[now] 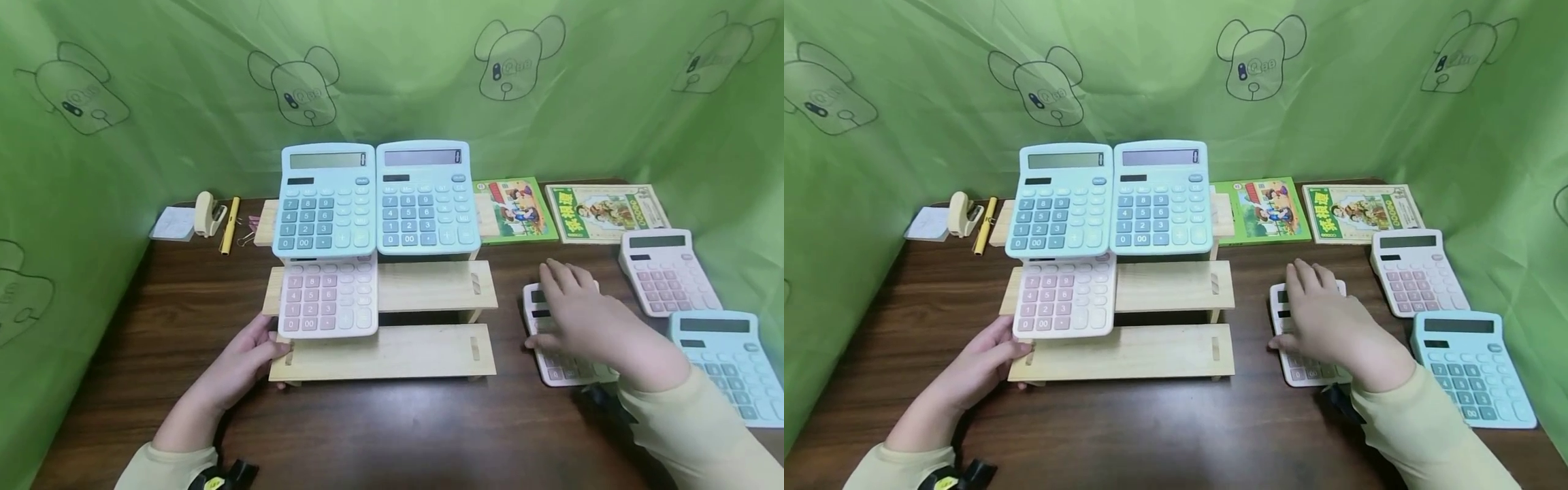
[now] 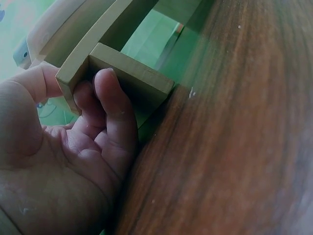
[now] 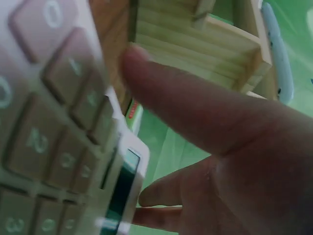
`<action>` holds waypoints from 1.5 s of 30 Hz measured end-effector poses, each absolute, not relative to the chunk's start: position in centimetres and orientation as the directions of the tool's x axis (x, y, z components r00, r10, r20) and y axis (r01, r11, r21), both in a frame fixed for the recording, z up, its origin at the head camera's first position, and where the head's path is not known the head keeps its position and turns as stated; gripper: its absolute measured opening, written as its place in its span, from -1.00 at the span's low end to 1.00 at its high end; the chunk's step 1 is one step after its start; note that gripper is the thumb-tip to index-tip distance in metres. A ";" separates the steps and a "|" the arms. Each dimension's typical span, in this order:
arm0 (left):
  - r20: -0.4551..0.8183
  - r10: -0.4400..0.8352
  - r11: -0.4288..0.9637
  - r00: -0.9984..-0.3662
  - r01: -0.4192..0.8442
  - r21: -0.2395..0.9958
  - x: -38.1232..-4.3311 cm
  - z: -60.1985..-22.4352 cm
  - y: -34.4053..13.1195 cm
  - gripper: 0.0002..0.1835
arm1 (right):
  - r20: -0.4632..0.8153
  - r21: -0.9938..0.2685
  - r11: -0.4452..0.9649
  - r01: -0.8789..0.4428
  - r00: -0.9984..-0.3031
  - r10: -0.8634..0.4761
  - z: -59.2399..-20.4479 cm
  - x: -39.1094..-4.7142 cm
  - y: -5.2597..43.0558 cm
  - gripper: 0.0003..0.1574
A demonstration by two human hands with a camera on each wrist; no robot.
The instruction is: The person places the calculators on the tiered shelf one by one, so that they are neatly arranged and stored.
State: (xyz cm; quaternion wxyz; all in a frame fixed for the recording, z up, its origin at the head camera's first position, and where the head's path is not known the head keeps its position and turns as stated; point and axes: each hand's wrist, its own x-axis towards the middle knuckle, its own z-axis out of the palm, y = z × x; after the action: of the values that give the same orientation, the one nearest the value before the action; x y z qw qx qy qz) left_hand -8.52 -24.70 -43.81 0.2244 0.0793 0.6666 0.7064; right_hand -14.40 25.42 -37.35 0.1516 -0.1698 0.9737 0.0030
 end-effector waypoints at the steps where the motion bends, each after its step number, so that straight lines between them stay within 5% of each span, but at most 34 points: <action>1: -0.188 0.420 -0.011 -0.888 -0.212 0.977 -8.5 -43.8 -24.7 -0.34 | -0.303 -0.050 0.939 -0.341 -0.890 -0.339 -37.4 -14.3 25.4 0.58; 14: -0.218 0.410 0.025 -0.886 -0.227 0.973 -8.5 -43.6 -24.7 -0.37 | -0.297 -0.060 0.931 -0.360 -0.884 -0.361 -39.4 -15.2 26.0 0.56; 24: -0.213 0.413 0.008 -0.886 -0.231 0.973 -8.3 -43.8 -24.7 -0.39 | -0.288 -0.117 0.918 -0.378 -0.872 -0.396 -39.6 -15.7 26.0 0.31; 33: -0.227 0.393 0.052 -0.891 -0.225 0.973 -8.5 -43.4 -24.5 -0.34 | 0.010 -0.167 0.871 -0.461 -0.884 -0.466 -35.8 -13.7 24.9 0.46; 45: -0.218 0.374 0.086 -0.902 -0.200 0.976 -8.5 -43.5 -24.9 -0.35 | 0.282 -0.276 0.691 -0.668 -0.744 -0.606 -33.2 -10.6 21.0 0.37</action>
State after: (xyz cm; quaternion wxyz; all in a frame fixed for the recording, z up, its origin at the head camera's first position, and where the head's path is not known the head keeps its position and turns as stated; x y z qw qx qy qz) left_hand -8.53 -24.90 -43.49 0.2132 0.0614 0.7054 0.6732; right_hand -10.56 20.96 -33.22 -0.0847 -0.3476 0.9157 -0.1831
